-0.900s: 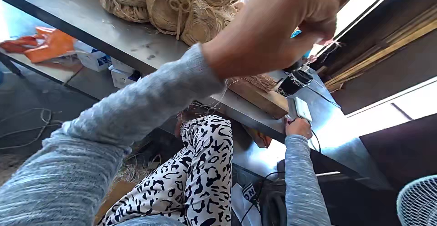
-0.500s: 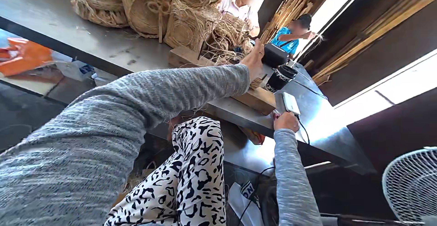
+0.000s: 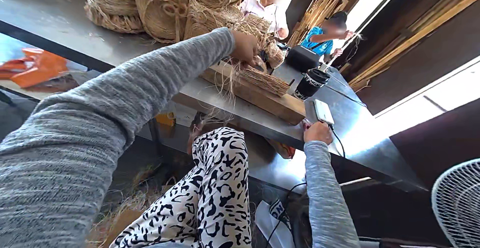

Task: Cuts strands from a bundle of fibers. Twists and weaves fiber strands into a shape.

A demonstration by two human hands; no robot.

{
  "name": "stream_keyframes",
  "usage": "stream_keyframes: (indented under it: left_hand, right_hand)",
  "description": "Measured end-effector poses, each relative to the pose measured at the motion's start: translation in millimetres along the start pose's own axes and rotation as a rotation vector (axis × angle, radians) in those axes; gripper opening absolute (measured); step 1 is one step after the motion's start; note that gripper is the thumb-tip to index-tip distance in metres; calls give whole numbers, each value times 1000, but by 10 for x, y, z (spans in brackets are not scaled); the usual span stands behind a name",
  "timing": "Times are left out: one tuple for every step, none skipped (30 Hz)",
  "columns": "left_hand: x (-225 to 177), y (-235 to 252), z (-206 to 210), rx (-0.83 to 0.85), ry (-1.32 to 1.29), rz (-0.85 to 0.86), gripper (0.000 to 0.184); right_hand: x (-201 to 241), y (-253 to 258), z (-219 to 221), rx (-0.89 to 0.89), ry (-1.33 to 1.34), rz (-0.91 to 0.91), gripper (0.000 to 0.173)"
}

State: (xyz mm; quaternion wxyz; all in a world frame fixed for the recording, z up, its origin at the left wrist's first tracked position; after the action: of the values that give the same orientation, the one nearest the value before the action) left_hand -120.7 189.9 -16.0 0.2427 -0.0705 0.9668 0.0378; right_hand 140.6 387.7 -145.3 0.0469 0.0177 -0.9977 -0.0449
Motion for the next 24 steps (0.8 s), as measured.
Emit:
stream_keyframes:
  left_hand:
    - [50,-38,-22,-21,-56,4,22]
    - [96,-71,-41,-44,-111,18,23]
    - [142,-102,-58,-72,-172,30,23]
    - [189,-140,-72,-105,-242,32,23]
    - [232,-187,-80,-135,-315,14,22]
    - [278,-237,-81,-162,-389,-18,22]
    - [337,-275,-83,-190,-448,-51,22]
    - [401,-303,-79,-207,-494,-82,22]
    - [457,-325,-67,-212,-525,-101,22]
    - [496,-342,-51,-215,-549,-104,22]
    - [521,-358,-32,-211,-560,-101,21]
    - [543,-374,-10,-208,-573,-104,21]
    - [575,-384,12,-204,-590,-113,23]
    - [608,-390,34,-203,-609,-126,26]
    - [637,-395,56,-208,-632,-145,30]
    - [661,-405,69,-221,-651,-166,32]
    - [677,-416,77,-235,-659,-182,32]
    - [689,-424,82,-249,-656,-189,31]
    - [699,-427,84,-262,-638,-188,29]
    - [709,-428,84,-268,-616,-182,25]
    - [721,-423,85,-262,-581,-177,23]
    - [730,-420,88,-252,-553,-174,22]
    - [732,-419,95,-246,-534,-168,21]
    - [725,-419,105,-246,-521,-154,20]
  right_hand:
    - [-12,-3,5,-1,8,-2,39]
    - [-33,1,6,-4,13,3,39]
    - [-68,9,-1,-11,18,13,40]
    - [-115,15,-14,-19,32,29,40]
    - [-173,18,-35,-27,55,46,40]
    - [-236,14,-68,-35,70,66,41]
    - [-299,1,-110,-37,80,81,44]
    - [-362,-11,-152,-40,89,98,47]
    - [-426,-17,-187,-41,105,111,49]
    - [-489,-17,-210,-42,136,114,50]
    - [-545,-14,-226,-38,186,107,49]
    - [-596,-10,-231,-31,257,93,46]
    - [-643,4,-217,-23,339,72,42]
    - [-682,16,-189,-13,421,45,39]
    - [-707,17,-153,-2,499,12,36]
    - [-717,-5,-121,11,578,-16,35]
    - [-714,-49,-101,27,653,-39,34]
    - [-698,-104,-91,42,727,-59,33]
    - [-671,-170,-92,59,808,-83,30]
    - [-637,-240,-103,79,895,-109,27]
    - [-596,-309,-115,104,994,-140,24]
    - [-548,-379,-122,141,1100,-178,21]
    - [-487,-462,-124,199,1211,-224,19]
    - [-411,-549,-117,268,1318,-271,17]
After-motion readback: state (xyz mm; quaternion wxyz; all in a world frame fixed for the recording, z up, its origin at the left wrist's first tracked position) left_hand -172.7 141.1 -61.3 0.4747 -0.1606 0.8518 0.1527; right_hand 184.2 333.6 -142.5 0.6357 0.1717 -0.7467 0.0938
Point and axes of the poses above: each hand's wrist, its own y-axis towards the middle knuckle, its own z-axis out of the palm, x = y × z, the point moved 9 cm from there along y, towards the middle knuckle, and after that the axes turned 13 degrees about z, right-handed, at the moved point
